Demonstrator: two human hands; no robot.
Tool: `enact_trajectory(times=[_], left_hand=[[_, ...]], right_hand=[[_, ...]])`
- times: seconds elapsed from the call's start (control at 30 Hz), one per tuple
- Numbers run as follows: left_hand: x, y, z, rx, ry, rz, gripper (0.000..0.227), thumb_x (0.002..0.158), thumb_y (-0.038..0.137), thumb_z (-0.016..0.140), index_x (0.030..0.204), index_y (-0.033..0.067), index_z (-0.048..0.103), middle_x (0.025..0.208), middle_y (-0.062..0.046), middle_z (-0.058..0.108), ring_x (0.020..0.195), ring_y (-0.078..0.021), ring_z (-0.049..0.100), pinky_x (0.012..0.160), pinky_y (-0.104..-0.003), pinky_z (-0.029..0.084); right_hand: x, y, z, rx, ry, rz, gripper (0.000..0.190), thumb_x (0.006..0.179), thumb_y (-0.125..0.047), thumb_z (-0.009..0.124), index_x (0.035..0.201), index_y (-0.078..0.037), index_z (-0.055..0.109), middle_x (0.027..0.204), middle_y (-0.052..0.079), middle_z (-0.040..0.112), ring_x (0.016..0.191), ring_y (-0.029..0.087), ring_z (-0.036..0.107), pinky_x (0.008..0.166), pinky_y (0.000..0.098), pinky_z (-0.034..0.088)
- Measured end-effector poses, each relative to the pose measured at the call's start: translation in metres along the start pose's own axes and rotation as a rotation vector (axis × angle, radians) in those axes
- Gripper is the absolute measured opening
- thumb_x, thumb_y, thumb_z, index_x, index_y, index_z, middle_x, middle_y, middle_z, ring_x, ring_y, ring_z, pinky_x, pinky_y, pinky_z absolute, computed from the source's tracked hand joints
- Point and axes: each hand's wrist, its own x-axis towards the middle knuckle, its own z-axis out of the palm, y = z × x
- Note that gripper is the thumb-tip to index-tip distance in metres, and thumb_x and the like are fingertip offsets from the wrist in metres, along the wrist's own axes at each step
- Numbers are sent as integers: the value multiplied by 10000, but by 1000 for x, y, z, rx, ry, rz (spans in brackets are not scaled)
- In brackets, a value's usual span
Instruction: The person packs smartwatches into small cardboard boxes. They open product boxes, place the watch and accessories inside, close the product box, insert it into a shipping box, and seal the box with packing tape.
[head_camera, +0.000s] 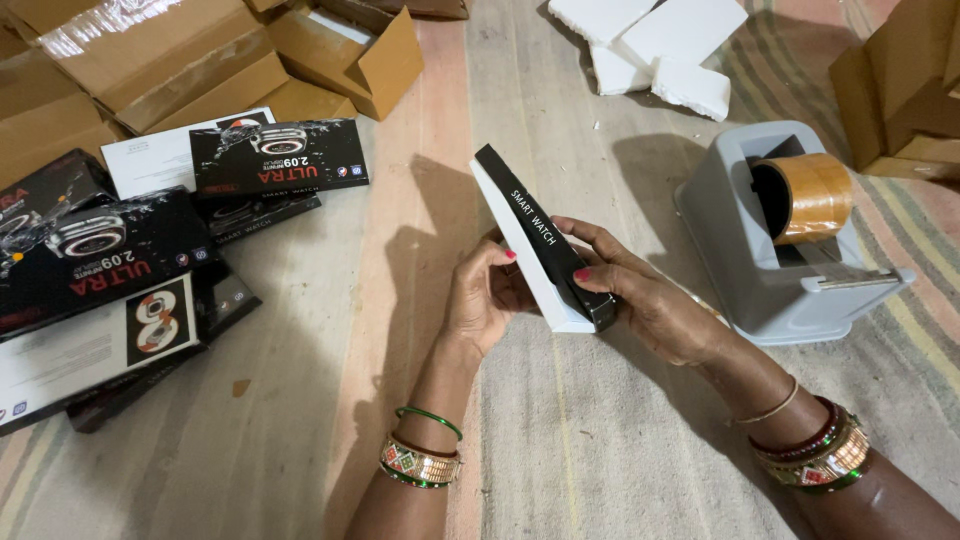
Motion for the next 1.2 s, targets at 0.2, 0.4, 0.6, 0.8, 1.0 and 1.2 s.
enact_trajectory(times=[0.2,0.4,0.6,0.8,1.0,1.2], left_hand=[[1,-3,-4,54,79,9,454,754,321,625,1055,-15,668,807,-115,702,657,-207,717,567,-372,630],[4,-7,-8,-196,52,64,394,790,375,633,1028,62,669,870,-91,703,774,-192,725,664,-379,629],[8,-13,-12,-377,123,66,434,865,477,661,1057,87,679,934,-67,692,837,-189,692,731,-344,605],[2,-1,-17,146,94,201,659,895,423,697,1419,72,505,1035,-110,632,859,-217,673,649,-403,556],[-18,7,27,1096,318,197,999,772,457,761,1562,48,306,1287,-235,633,1098,-276,695,892,-382,586],[-31,19,40,867,372,231,1032,747,408,776,1601,123,272,1276,-230,662,1001,-338,736,819,-410,626]], right_hand=[[2,4,1,-3,20,14,802,855,-357,543,1588,-160,284,1378,172,568,1285,276,518,1058,431,427],[1,-4,-3,187,94,43,853,835,-399,540,1605,-172,251,1334,245,540,1184,348,571,936,537,527],[1,-4,-2,86,118,8,883,814,-415,537,1596,-152,220,1403,264,513,1293,377,557,1058,559,500],[-12,-5,-23,-604,385,-157,874,838,-487,584,1584,-93,355,1614,281,318,1393,449,430,1054,551,453],[-8,-2,-26,-1076,537,-171,769,886,-454,639,1524,-93,406,1569,372,209,1467,534,181,1162,621,241],[-12,-8,-21,-1012,522,-226,707,956,-450,598,1518,-59,425,1606,350,216,1474,533,209,1106,624,302]])
